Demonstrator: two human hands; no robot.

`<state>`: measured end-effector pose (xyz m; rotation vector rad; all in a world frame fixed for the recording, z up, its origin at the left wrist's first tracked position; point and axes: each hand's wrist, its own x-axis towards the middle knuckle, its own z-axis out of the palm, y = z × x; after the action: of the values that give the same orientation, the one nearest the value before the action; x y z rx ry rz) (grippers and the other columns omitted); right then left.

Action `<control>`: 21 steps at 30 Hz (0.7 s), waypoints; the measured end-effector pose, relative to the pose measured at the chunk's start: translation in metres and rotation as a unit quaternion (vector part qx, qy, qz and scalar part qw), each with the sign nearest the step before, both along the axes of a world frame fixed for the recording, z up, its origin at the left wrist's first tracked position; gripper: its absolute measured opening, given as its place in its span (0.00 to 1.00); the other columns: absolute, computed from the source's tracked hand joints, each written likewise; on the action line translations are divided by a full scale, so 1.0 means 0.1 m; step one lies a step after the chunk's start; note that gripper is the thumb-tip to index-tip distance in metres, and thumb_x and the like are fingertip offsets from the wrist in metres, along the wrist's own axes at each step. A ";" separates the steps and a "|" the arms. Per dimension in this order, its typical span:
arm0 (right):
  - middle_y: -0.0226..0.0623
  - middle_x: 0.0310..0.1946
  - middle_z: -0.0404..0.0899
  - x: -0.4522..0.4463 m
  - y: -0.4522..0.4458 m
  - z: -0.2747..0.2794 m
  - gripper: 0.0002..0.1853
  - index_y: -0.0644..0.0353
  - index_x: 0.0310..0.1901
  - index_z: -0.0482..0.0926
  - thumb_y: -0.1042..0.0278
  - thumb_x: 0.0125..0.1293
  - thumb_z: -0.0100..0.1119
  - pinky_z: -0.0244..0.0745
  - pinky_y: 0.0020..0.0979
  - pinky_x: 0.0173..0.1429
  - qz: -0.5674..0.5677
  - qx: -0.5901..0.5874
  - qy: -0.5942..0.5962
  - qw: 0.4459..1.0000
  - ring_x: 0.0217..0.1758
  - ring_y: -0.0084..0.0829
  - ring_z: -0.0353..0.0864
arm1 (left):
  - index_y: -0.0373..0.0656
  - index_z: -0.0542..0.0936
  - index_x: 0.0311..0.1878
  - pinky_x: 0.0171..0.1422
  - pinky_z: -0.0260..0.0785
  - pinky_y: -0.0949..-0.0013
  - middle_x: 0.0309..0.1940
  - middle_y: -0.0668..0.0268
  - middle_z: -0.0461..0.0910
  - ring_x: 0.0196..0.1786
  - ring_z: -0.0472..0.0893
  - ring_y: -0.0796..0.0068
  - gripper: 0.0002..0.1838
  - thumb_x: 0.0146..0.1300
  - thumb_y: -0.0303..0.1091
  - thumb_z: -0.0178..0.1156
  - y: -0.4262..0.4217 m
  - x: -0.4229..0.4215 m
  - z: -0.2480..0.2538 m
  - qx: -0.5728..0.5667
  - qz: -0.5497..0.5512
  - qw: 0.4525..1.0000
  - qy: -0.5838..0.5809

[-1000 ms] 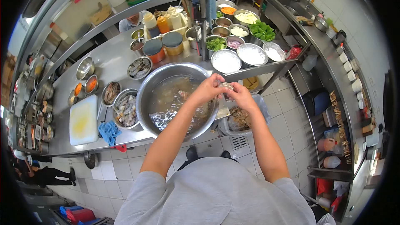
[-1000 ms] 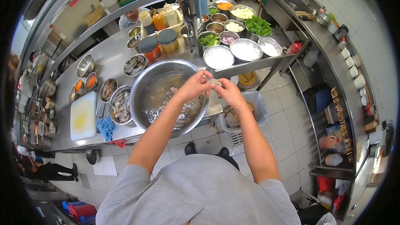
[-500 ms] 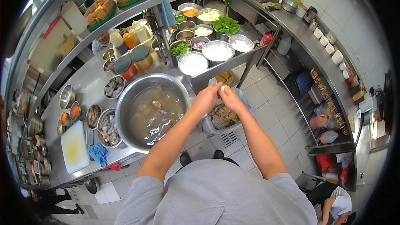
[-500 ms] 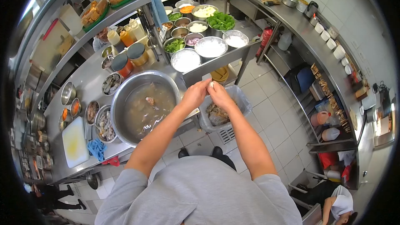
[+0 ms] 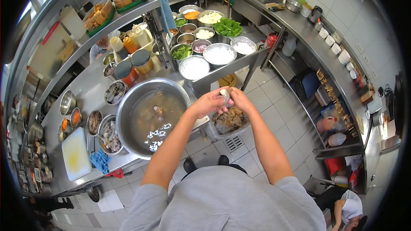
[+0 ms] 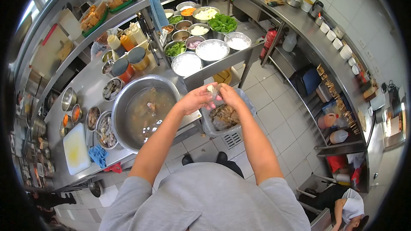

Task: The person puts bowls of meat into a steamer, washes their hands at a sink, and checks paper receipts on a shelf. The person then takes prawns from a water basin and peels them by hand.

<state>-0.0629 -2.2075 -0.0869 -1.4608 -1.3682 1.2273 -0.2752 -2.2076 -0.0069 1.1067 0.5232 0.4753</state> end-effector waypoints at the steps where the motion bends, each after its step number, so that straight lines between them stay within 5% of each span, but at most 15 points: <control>1: 0.50 0.36 0.81 0.05 0.02 -0.06 0.14 0.65 0.43 0.75 0.63 0.68 0.46 0.73 0.43 0.48 -0.001 0.001 0.000 1.000 0.41 0.48 0.80 | 0.47 0.66 0.70 0.42 0.75 0.72 0.51 0.65 0.80 0.39 0.81 0.75 0.23 0.73 0.28 0.51 -0.02 0.04 0.04 -0.047 0.016 0.998 -0.049; 5: 0.46 0.42 0.83 0.16 0.04 -0.20 0.16 0.65 0.52 0.77 0.67 0.66 0.51 0.74 0.35 0.54 -0.059 0.095 -0.162 0.980 0.47 0.39 0.81 | 0.46 0.70 0.66 0.45 0.74 0.71 0.53 0.65 0.79 0.43 0.80 0.75 0.21 0.72 0.31 0.55 0.07 0.19 -0.09 -0.092 0.100 0.988 -0.078; 10: 0.43 0.49 0.82 0.22 0.01 -0.09 0.22 0.64 0.62 0.74 0.66 0.68 0.53 0.72 0.28 0.61 -0.087 0.194 -0.295 0.932 0.55 0.33 0.79 | 0.44 0.75 0.57 0.42 0.72 0.74 0.42 0.70 0.80 0.38 0.80 0.78 0.17 0.67 0.33 0.62 0.25 0.30 -0.40 -0.013 0.237 0.971 0.029; 12: 0.39 0.49 0.82 0.18 0.01 -0.03 0.20 0.63 0.61 0.74 0.64 0.71 0.53 0.72 0.29 0.59 0.007 0.059 0.009 0.998 0.53 0.30 0.80 | 0.43 0.75 0.56 0.41 0.71 0.75 0.40 0.70 0.80 0.38 0.79 0.79 0.17 0.67 0.32 0.63 0.27 0.29 -0.40 0.006 0.258 0.965 0.048; 15: 0.33 0.45 0.82 -0.01 -0.19 0.27 0.17 0.60 0.60 0.76 0.66 0.74 0.52 0.74 0.27 0.56 0.024 -0.104 0.161 0.981 0.47 0.24 0.80 | 0.43 0.75 0.54 0.40 0.70 0.76 0.38 0.70 0.80 0.37 0.79 0.80 0.15 0.65 0.31 0.64 0.28 0.26 -0.42 0.023 0.285 0.957 0.060; 16: 0.29 0.37 0.81 -0.11 -0.26 0.39 0.13 0.60 0.54 0.79 0.65 0.74 0.53 0.74 0.25 0.47 0.013 -0.094 0.186 0.978 0.40 0.18 0.77 | 0.42 0.75 0.52 0.39 0.70 0.76 0.38 0.70 0.80 0.36 0.79 0.80 0.15 0.65 0.30 0.65 0.27 0.25 -0.42 0.021 0.288 0.956 0.053; 21: 0.25 0.32 0.78 -0.12 -0.19 0.12 0.10 0.60 0.47 0.79 0.64 0.73 0.55 0.71 0.24 0.38 0.038 -0.039 0.092 0.994 0.32 0.18 0.73 | 0.42 0.73 0.49 0.38 0.69 0.77 0.36 0.70 0.80 0.34 0.78 0.82 0.12 0.65 0.28 0.64 0.26 0.18 -0.55 0.100 0.251 0.962 0.037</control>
<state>-0.0751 -2.2264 -0.0748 -1.3217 -1.2723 1.4415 -0.2574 -2.1820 -0.0616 1.1865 0.8429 0.9491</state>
